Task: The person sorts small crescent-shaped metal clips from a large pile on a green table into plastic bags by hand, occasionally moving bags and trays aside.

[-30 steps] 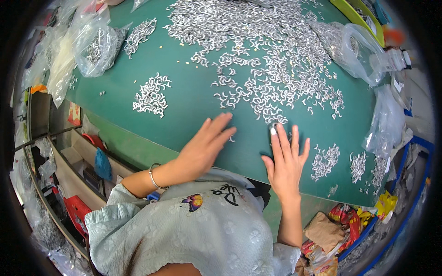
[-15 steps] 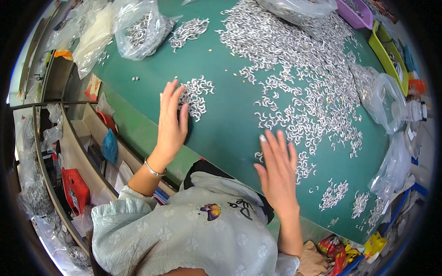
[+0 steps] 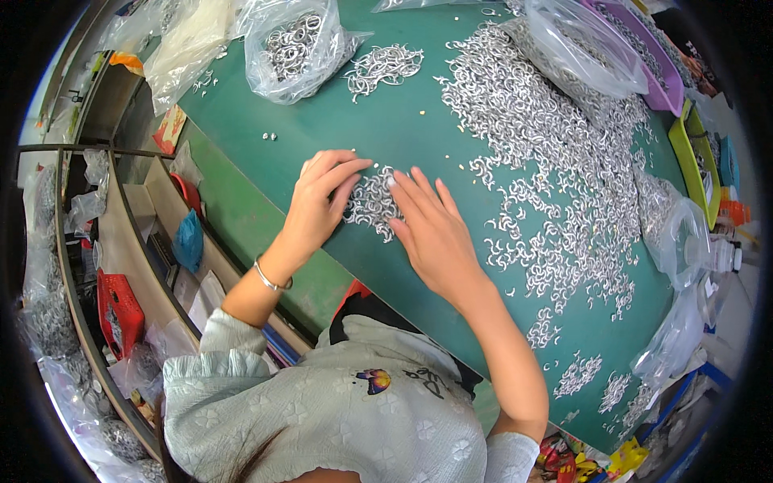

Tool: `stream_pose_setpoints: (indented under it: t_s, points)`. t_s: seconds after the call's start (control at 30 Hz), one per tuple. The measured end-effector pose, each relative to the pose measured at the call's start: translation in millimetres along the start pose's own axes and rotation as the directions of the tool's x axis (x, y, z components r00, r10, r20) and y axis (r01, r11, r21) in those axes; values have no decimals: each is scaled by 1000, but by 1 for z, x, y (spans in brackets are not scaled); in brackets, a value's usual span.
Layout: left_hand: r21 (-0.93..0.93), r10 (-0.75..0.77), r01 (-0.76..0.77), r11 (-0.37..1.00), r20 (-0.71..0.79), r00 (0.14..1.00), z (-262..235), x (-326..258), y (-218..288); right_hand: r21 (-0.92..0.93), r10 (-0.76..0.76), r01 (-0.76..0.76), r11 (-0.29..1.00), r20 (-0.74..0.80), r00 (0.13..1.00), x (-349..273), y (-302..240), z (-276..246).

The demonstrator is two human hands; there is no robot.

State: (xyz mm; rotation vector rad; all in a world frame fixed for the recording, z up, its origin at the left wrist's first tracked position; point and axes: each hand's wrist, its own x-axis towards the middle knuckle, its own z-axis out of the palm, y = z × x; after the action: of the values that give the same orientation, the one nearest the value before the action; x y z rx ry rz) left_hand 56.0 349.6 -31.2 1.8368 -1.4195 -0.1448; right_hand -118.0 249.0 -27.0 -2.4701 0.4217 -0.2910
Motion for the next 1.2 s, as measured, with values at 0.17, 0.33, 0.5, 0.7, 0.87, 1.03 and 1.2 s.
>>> stream_pose_setpoints:
  t_s: [0.17, 0.33, 0.5, 0.7, 0.87, 1.03, 1.2]
  points:
    - [102, 84, -106, 989, 194, 977, 2, 28, -14, 47, -16, 21, 999, -92, 996, 12, -1, -5]
    - [105, 57, -66, 992, 93, 994, -3, 35, -28, -11, -35, 36, 999, 73, 997, 0, -10, -3]
    - [-63, -59, 62, 996, 46, 997, -5, 4, -12, 2, -23, 23, 1000, 4, 1000, 2, -13, -9]
    - [-184, -126, 162, 969, 189, 974, -5, -48, 25, 307, 52, -67, 949, 58, 997, -9, -14, 3]
    - [-652, -314, 127, 748, -178, 933, 5, -71, 30, 394, 110, -106, 913, 12, 994, -7, -10, 0]
    - [-871, -297, 86, 483, -71, 952, 13, -138, 34, 429, 101, -74, 900, -41, 994, -1, -12, -5]
    - [-432, -74, 785, -443, 891, 448, 29, -149, 17, 160, -136, 121, 980, 88, 987, 20, -6, 4]
